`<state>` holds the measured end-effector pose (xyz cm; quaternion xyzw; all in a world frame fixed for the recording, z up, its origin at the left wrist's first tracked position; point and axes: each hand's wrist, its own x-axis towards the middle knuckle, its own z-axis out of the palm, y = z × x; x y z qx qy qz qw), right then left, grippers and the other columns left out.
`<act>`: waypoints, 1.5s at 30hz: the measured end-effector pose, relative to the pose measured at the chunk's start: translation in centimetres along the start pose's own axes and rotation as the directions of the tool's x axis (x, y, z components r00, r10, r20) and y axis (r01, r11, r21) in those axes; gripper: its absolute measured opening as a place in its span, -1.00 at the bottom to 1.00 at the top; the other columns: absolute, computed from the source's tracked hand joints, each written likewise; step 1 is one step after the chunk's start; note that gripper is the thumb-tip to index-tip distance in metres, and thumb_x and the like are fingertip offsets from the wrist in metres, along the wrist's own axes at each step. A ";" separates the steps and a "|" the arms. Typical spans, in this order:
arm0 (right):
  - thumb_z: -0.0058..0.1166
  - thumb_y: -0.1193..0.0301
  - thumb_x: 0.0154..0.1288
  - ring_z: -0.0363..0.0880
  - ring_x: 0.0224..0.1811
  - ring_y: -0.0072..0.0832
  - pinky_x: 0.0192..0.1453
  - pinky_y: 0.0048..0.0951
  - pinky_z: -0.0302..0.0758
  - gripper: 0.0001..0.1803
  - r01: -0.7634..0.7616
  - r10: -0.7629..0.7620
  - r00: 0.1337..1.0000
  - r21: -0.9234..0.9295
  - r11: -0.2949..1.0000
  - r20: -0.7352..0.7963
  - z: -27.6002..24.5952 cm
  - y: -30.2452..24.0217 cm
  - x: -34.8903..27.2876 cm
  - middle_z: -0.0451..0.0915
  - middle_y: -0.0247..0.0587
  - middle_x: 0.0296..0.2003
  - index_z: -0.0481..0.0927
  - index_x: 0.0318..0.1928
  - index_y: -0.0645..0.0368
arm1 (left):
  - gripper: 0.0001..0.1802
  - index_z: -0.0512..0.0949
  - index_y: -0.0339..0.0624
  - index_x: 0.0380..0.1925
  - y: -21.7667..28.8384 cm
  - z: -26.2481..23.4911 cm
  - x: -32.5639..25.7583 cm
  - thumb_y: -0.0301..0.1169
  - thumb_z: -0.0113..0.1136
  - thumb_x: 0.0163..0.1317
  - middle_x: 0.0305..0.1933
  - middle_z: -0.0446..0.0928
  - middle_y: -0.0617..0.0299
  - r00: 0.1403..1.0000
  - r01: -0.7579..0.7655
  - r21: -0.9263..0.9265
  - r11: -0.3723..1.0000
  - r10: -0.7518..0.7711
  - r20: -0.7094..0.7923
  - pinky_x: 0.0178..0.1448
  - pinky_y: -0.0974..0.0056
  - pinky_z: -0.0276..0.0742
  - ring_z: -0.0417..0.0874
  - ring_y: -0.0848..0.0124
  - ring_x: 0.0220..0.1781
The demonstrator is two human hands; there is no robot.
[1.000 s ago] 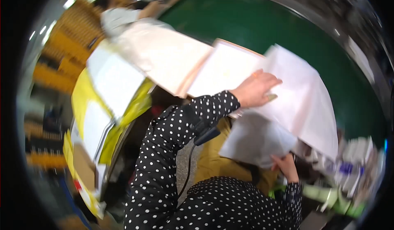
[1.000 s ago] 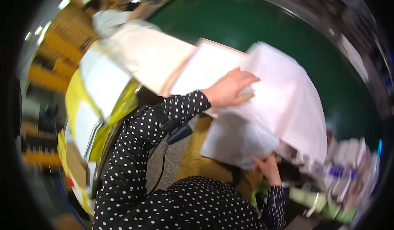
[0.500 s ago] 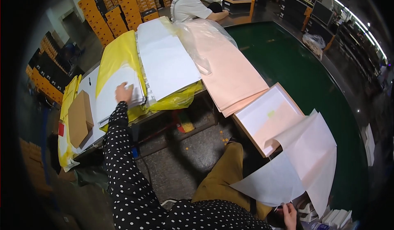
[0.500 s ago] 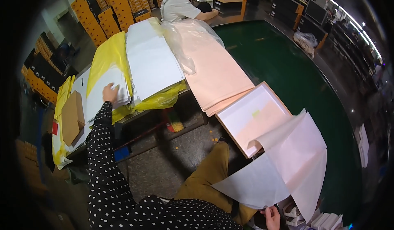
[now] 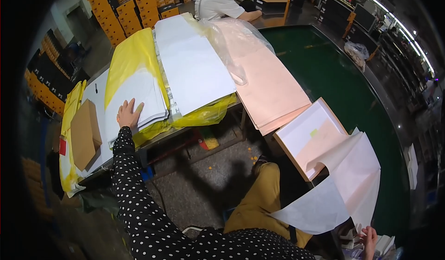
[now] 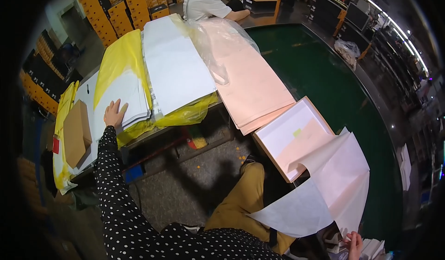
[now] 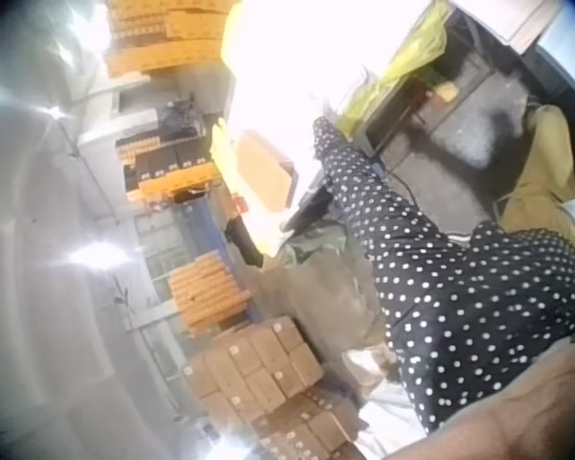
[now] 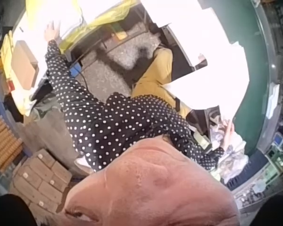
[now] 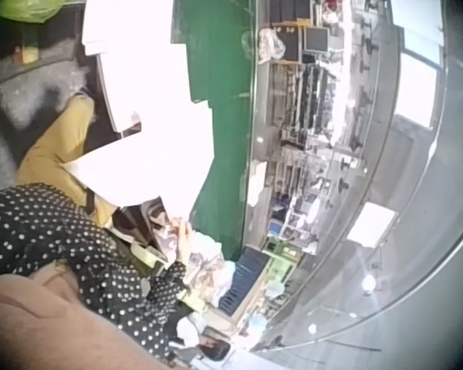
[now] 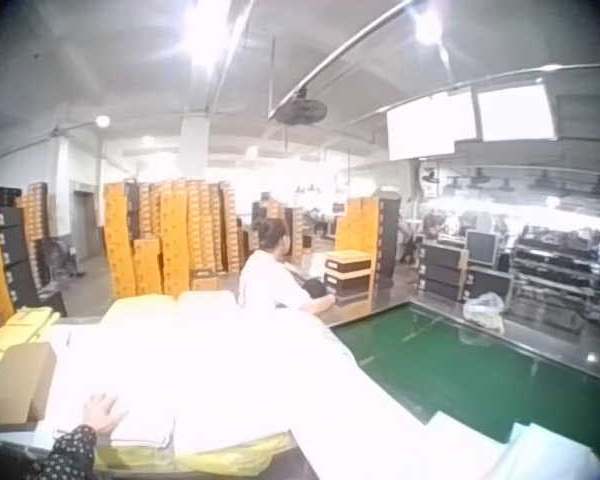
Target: The recorder takes a pair of shoes from a conveyor belt and packs them into a shoe box with wrapping paper.
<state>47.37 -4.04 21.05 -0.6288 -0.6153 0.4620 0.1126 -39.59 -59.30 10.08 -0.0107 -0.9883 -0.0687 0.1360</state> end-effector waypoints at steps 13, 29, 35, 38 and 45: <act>0.03 0.27 0.47 0.55 -0.38 -0.60 -0.29 -0.57 0.49 -0.66 0.298 -0.300 0.954 -0.076 0.952 -0.017 -0.3 -5.8 4.0 0.59 -0.25 -0.29 0.52 0.00 0.32 | -0.69 0.70 -0.11 -0.19 2.1 -3.4 3.2 -0.19 0.07 0.32 -0.18 0.68 -0.02 0.952 0.032 -0.292 0.956 -0.117 -0.281 0.01 0.05 0.57 0.68 0.00 -0.10; -0.04 0.21 0.50 0.56 0.09 -0.46 0.15 -0.47 0.45 -0.55 0.588 -0.625 0.564 0.269 0.763 0.539 19.8 -22.2 3.2 0.57 -0.08 0.07 0.45 0.18 0.32 | -0.76 0.59 -0.24 -0.13 37.6 -10.1 -29.4 -0.55 0.02 0.24 -0.32 0.57 0.24 0.784 0.056 -0.997 0.044 0.616 0.071 -0.32 0.33 0.55 0.55 0.49 -0.40; 0.05 0.19 0.45 0.42 -0.24 -0.61 -0.13 -0.52 0.38 -0.65 0.495 -0.588 0.773 0.354 0.793 0.236 18.8 -22.6 3.0 0.49 -0.39 -0.31 0.52 -0.07 0.26 | -0.62 0.39 -0.28 0.16 44.4 -19.4 -41.9 -0.45 0.00 0.35 -0.32 0.53 0.21 0.069 0.538 -0.842 0.035 0.994 0.086 -0.29 0.34 0.57 0.58 0.47 -0.37; 0.11 0.22 0.40 0.38 -0.25 -0.69 -0.15 -0.57 0.33 -0.63 0.631 -0.658 0.752 0.258 0.732 0.029 14.4 -22.9 3.7 0.51 -0.43 -0.25 0.59 0.00 0.28 | -0.48 0.33 -0.28 0.28 43.4 -21.2 -40.6 -0.40 0.12 0.33 -0.08 0.55 0.03 -0.099 0.287 -0.958 -0.015 0.994 -0.045 -0.13 0.36 0.59 0.63 0.38 -0.16; 0.14 0.23 0.39 0.57 -0.08 -0.60 0.02 -0.53 0.46 -0.54 0.536 -0.328 0.829 0.477 0.697 -0.452 -3.7 -16.4 8.5 0.64 -0.28 -0.07 0.56 0.08 0.38 | -0.55 0.52 -0.26 0.09 46.6 -18.6 -32.3 -0.50 0.32 0.16 0.07 0.54 -0.03 0.149 -0.525 -0.783 -0.335 0.869 -0.472 0.21 0.15 0.47 0.55 0.09 0.14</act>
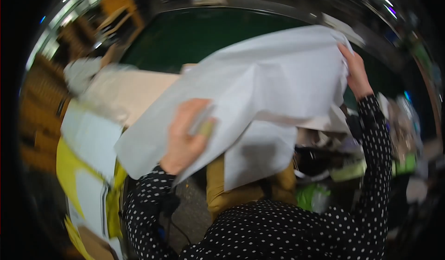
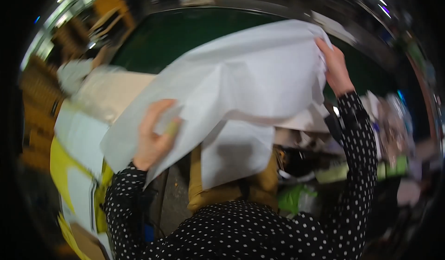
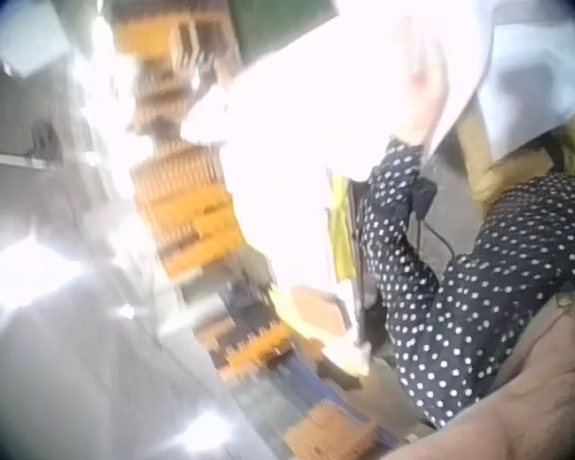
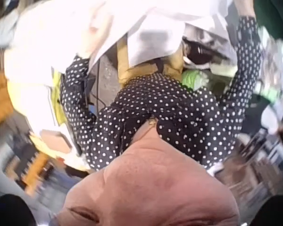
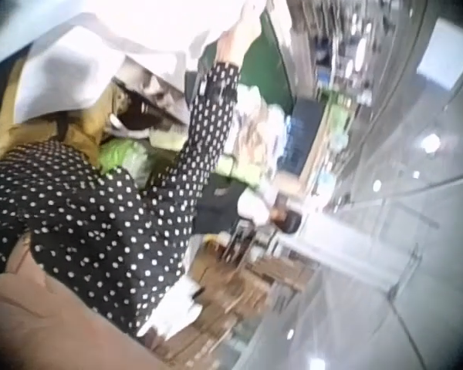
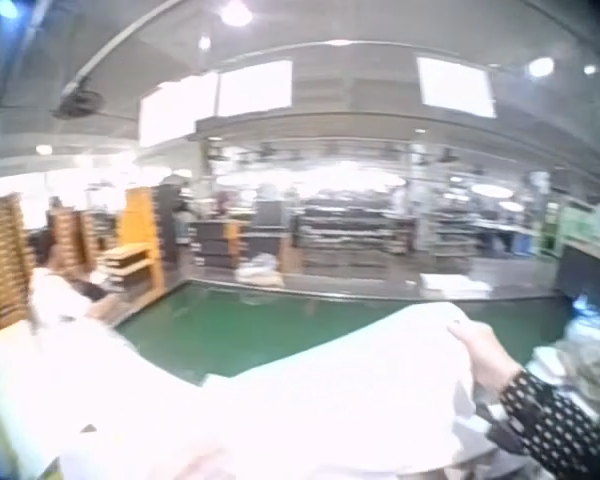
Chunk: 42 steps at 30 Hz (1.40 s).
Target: The recorder takes a pair of shoes from a conveyor belt and packs them into a shoe box with wrapping paper.
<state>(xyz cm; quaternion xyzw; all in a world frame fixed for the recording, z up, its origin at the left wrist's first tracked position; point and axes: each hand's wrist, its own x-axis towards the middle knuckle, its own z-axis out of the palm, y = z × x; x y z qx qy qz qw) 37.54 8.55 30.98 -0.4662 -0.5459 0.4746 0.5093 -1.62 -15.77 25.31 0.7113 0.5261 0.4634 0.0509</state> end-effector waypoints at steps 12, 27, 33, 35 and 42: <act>0.19 0.09 0.27 0.54 -0.28 -0.57 -0.21 -0.46 0.43 -0.51 -0.206 0.013 0.904 -0.408 0.889 -0.428 -18.6 8.0 0.2 0.64 -0.33 -0.31 0.66 -0.15 0.36 | -0.26 0.28 -0.22 0.36 -17.0 3.4 -0.6 -0.06 0.22 0.30 0.43 0.19 -0.19 0.892 0.357 0.255 0.899 -0.409 0.192 0.51 0.00 0.07 0.16 -0.04 0.48; 0.12 -0.12 0.17 0.68 -0.10 -0.17 0.01 -0.30 0.51 -0.27 -0.412 0.060 0.885 -0.718 0.561 -0.462 -24.7 11.2 3.4 0.68 0.14 -0.17 0.65 -0.09 0.44 | -0.15 0.37 -0.26 0.26 -7.9 1.3 1.1 -0.21 0.52 -0.03 0.28 0.40 -0.14 0.889 -0.027 0.426 0.904 -0.173 0.423 0.53 -0.06 0.07 0.33 0.03 0.41; 0.11 -0.07 0.21 0.66 -0.06 -0.12 0.06 -0.32 0.50 -0.30 -0.478 0.033 0.856 -0.764 0.434 -0.516 -22.0 10.0 1.7 0.68 0.13 -0.16 0.65 -0.11 0.46 | -0.71 0.66 -0.40 -0.34 -15.5 -0.5 5.7 -0.32 0.40 0.15 -0.48 0.64 0.13 0.785 0.515 0.095 0.852 -0.514 0.345 -0.06 0.21 0.60 0.67 0.44 -0.34; 0.11 -0.12 0.14 0.66 0.00 -0.03 0.14 -0.26 0.50 -0.27 -0.490 0.044 0.855 -0.776 0.398 -0.517 -22.0 9.7 1.3 0.68 0.22 -0.14 0.66 -0.09 0.43 | -0.68 0.65 -0.39 -0.31 -17.3 -1.3 9.0 -0.28 0.39 0.17 -0.51 0.63 0.16 0.818 0.425 0.126 0.897 -0.439 0.371 -0.33 0.33 0.56 0.59 0.57 -0.45; 0.12 -0.15 0.12 0.68 -0.04 0.00 0.12 -0.21 0.53 -0.25 -0.493 0.059 0.860 -0.795 0.355 -0.507 -20.5 10.8 0.9 0.68 0.23 -0.20 0.67 -0.12 0.42 | -0.32 0.45 -0.27 0.20 -25.2 2.2 12.6 -0.14 0.39 0.15 0.23 0.49 -0.14 0.907 0.312 0.284 0.906 -0.373 0.194 0.32 0.15 0.37 0.49 0.14 0.27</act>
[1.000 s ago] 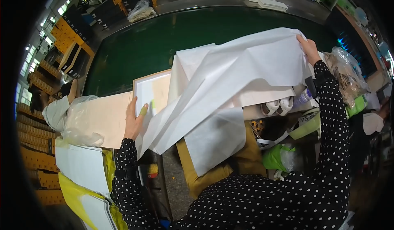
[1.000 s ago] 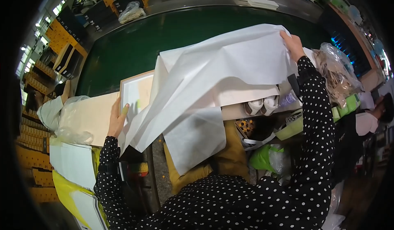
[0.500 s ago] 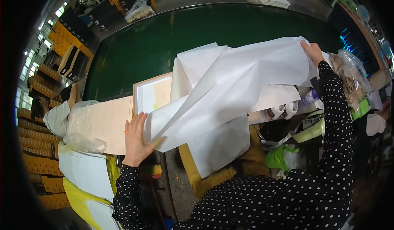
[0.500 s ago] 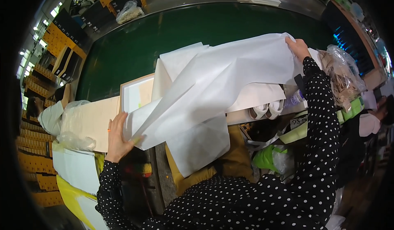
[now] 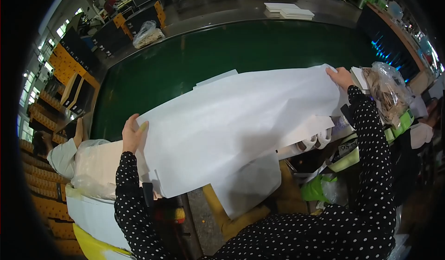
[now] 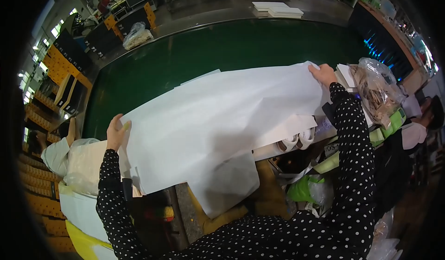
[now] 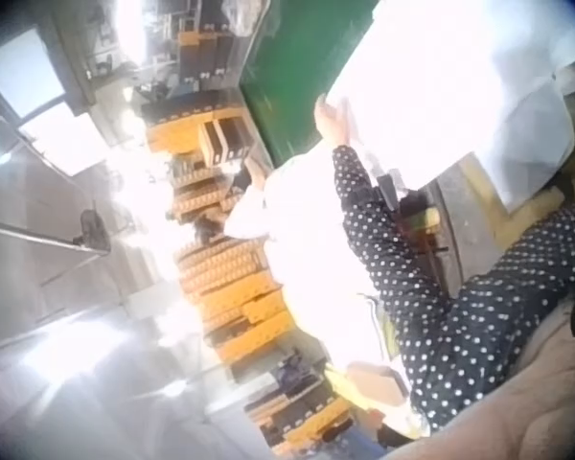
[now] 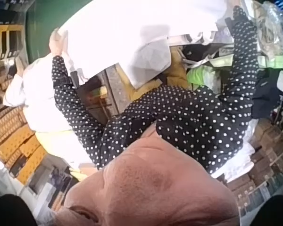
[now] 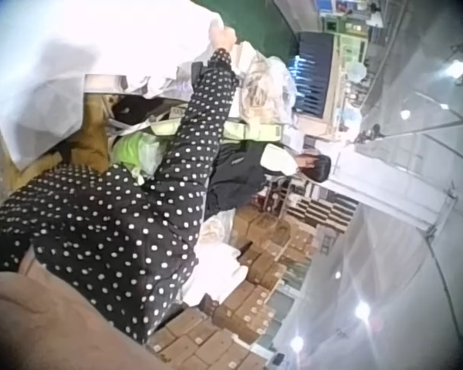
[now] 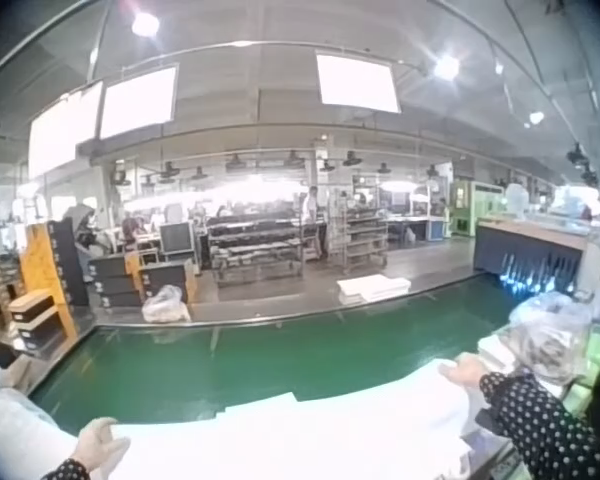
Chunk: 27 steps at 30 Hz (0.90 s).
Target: The recorder takes a pair of shoes from a conveyor belt and packs them into a shoe box with wrapping paper.
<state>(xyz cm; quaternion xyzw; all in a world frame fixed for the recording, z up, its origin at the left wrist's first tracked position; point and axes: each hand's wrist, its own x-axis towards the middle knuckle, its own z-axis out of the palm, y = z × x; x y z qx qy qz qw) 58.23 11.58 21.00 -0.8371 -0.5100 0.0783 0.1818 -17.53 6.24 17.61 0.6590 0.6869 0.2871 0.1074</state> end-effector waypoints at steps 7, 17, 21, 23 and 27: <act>0.11 -0.14 0.13 0.71 -0.13 -0.05 0.05 -0.21 0.55 -0.29 -0.045 0.045 0.999 -0.007 0.999 -0.009 1.3 1.9 0.6 0.70 0.18 -0.29 0.69 -0.20 0.40 | -0.07 0.13 -0.37 0.41 -1.3 3.6 -4.4 -0.04 0.32 0.23 0.37 0.31 -0.20 0.710 0.662 -0.465 0.589 -0.690 0.137 0.40 0.16 0.32 0.37 0.15 0.38; 0.08 -0.10 0.26 0.54 0.07 -0.02 0.18 -0.14 0.46 -0.31 0.211 -0.224 0.927 -0.076 0.974 -0.300 1.1 2.1 -1.1 0.58 0.13 -0.03 0.57 -0.02 0.38 | -0.72 0.62 -0.31 -0.16 -6.1 4.5 -6.8 -0.27 0.17 0.39 -0.25 0.66 0.27 0.874 0.481 -0.467 0.742 -0.447 0.190 -0.16 0.41 0.51 0.57 0.55 -0.30; 0.18 0.31 0.23 0.53 -0.05 0.00 0.06 -0.14 0.46 -0.73 0.655 -0.620 0.661 -0.080 0.752 -0.423 -0.8 -0.3 -10.8 0.56 0.02 -0.18 0.55 -0.21 0.27 | -0.65 0.59 -0.37 -0.14 -7.5 3.8 -4.8 -0.22 0.15 0.41 -0.30 0.64 0.24 0.975 0.197 -0.454 0.869 -0.221 0.000 -0.24 0.43 0.47 0.55 0.57 -0.35; 0.21 0.42 0.14 0.53 -0.13 -0.07 -0.02 -0.15 0.46 -0.83 0.709 -0.684 0.671 -0.025 0.705 -0.285 -0.6 -0.5 -17.2 0.56 -0.05 -0.24 0.54 -0.29 0.21 | -0.67 0.59 -0.36 -0.15 -8.2 3.2 -3.2 -0.23 0.14 0.42 -0.34 0.62 0.26 0.973 0.222 -0.347 0.911 -0.229 0.023 -0.27 0.43 0.46 0.52 0.59 -0.37; 0.25 0.40 0.13 0.56 -0.15 -0.12 -0.07 -0.20 0.45 -0.79 0.694 -0.679 0.719 0.087 0.715 -0.148 3.4 0.7 -25.1 0.60 -0.11 -0.25 0.56 -0.24 0.19 | -0.70 0.57 -0.34 -0.19 -8.1 3.2 -2.4 -0.25 0.13 0.41 -0.40 0.61 0.24 0.981 0.183 -0.227 0.957 -0.192 -0.017 -0.32 0.38 0.46 0.51 0.58 -0.41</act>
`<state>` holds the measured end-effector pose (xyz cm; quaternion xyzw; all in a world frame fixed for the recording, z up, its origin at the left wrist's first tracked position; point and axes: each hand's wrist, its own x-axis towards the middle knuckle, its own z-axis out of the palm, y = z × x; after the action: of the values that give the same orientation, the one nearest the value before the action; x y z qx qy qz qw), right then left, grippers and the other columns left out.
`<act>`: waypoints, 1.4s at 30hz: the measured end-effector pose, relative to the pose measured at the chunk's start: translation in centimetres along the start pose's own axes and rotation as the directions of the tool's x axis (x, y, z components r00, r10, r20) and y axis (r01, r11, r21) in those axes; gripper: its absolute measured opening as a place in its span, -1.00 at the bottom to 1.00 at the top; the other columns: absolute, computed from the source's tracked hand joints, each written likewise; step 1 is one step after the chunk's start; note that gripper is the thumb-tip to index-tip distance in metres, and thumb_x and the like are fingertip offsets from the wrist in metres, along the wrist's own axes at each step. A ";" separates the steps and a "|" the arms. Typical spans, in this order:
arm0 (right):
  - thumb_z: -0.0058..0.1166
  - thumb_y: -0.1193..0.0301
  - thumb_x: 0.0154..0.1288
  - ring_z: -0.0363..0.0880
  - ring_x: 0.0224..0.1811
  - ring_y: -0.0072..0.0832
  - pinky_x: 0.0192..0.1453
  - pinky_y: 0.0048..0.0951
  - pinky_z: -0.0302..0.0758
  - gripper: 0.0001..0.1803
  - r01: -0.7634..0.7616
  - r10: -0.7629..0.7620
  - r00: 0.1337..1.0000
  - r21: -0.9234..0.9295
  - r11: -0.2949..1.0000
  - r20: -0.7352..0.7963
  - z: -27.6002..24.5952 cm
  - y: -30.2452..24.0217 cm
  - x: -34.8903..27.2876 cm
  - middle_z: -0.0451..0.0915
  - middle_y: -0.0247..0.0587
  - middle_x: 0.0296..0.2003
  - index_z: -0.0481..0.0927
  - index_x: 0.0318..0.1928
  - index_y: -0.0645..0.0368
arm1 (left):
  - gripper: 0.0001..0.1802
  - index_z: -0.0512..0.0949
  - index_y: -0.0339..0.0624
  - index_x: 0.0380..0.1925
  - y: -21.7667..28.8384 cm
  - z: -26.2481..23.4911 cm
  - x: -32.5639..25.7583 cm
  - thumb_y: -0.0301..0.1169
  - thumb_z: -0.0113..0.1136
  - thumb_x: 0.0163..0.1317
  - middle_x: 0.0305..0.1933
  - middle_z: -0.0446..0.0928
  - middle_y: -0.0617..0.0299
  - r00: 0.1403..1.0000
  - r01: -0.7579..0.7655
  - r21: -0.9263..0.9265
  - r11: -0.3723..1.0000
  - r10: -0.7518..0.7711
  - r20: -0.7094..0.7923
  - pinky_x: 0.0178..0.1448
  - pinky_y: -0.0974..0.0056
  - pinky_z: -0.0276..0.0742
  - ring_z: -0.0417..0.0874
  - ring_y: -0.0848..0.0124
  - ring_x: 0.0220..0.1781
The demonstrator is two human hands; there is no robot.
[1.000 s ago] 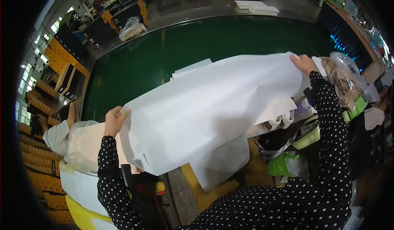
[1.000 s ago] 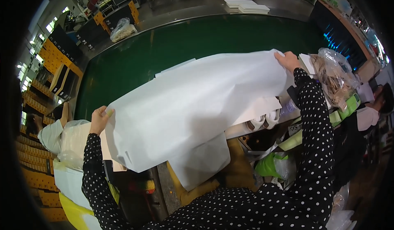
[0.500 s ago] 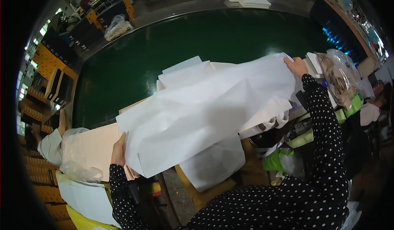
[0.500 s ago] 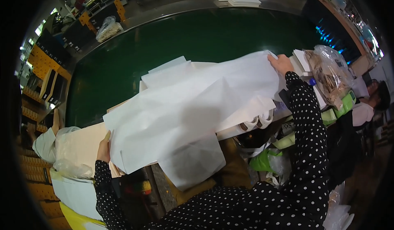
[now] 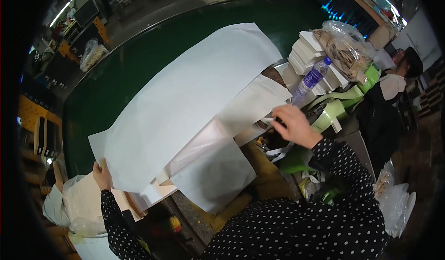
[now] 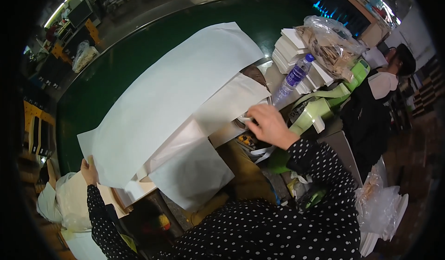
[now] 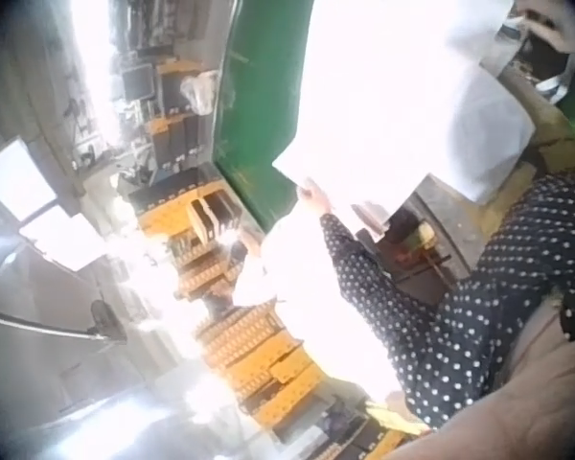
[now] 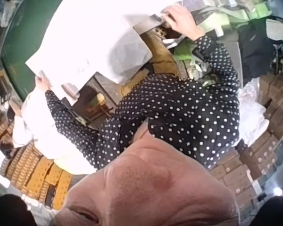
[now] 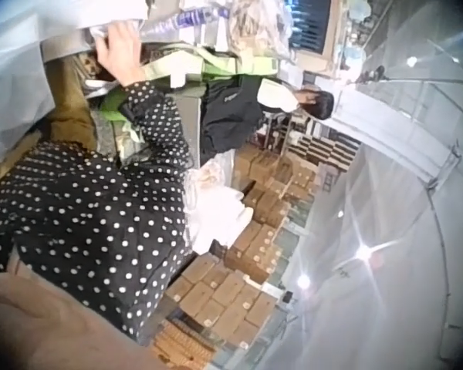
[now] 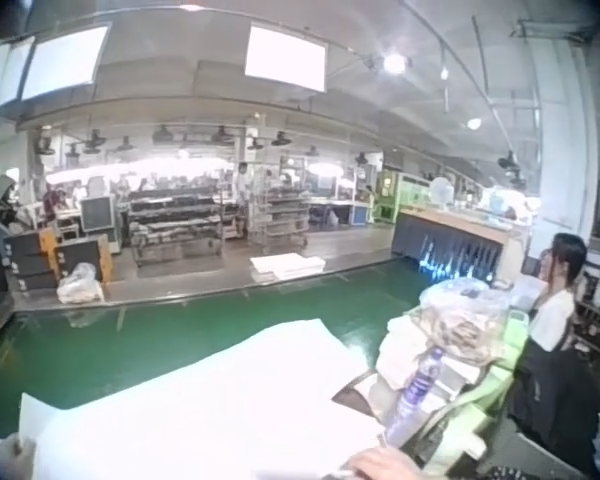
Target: The recorder takes a pair of shoes from a conveyor belt and packs them into a shoe box with wrapping paper.
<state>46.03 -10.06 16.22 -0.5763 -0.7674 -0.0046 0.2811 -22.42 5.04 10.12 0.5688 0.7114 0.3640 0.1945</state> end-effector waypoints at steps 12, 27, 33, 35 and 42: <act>0.19 0.08 0.19 0.54 -0.56 -0.04 -0.02 -0.09 0.35 -0.59 -0.137 0.225 0.936 -0.309 0.941 0.271 4.1 -1.2 -3.0 0.58 -0.05 -0.64 0.64 -0.53 0.19 | -0.73 0.52 -0.37 -0.33 3.8 0.7 -3.2 -0.32 0.16 0.38 -0.45 0.53 0.27 0.995 -0.057 -0.134 0.989 0.045 -0.092 -0.31 0.39 0.40 0.41 0.58 -0.42; 0.01 0.31 0.43 0.53 0.14 -0.39 0.21 -0.29 0.50 -0.51 -0.206 0.419 0.907 0.906 0.369 0.035 -13.7 -9.3 1.0 0.49 -0.09 0.11 0.30 0.27 0.26 | -0.69 0.59 -0.41 -0.14 2.1 -0.9 -3.7 -0.29 0.15 0.40 -0.26 0.66 0.18 1.000 0.008 -0.185 0.983 -0.007 0.007 -0.13 0.39 0.48 0.56 0.52 -0.26; 0.13 0.21 0.43 0.36 -0.20 -0.79 -0.13 -0.64 0.34 -0.70 -0.171 0.446 0.895 0.939 0.299 0.021 -3.4 -11.8 16.3 0.53 -0.47 -0.20 0.55 -0.10 0.21 | -0.69 0.58 -0.38 -0.19 2.8 -1.5 -4.4 -0.27 0.15 0.40 -0.28 0.63 0.23 0.999 -0.012 -0.209 0.978 0.005 -0.037 -0.16 0.40 0.45 0.51 0.56 -0.28; 0.15 0.21 0.41 0.42 -0.10 -0.72 0.03 -0.56 0.39 -0.66 -0.273 0.377 0.917 0.889 0.368 0.126 -0.4 -13.7 18.0 0.56 -0.42 -0.14 0.55 -0.07 0.26 | -0.69 0.57 -0.38 -0.23 3.4 -2.9 -4.8 -0.26 0.16 0.40 -0.33 0.60 0.27 0.999 0.019 -0.176 0.984 -0.024 -0.025 -0.20 0.41 0.42 0.47 0.57 -0.31; 0.10 0.26 0.40 0.53 -0.21 -0.66 -0.09 -0.51 0.51 -0.68 -0.541 0.109 0.829 0.741 0.398 0.548 15.1 -11.9 14.6 0.65 -0.38 -0.23 0.63 -0.08 0.29 | -0.69 0.57 -0.36 -0.26 4.1 -3.1 -4.0 -0.25 0.17 0.40 -0.36 0.58 0.29 1.000 0.005 -0.198 0.980 -0.011 -0.026 -0.24 0.43 0.40 0.44 0.60 -0.35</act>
<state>26.41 3.85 13.63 -0.4778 -0.5665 0.5666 0.3601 -20.74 0.65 14.67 0.5388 0.6765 0.4399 0.2420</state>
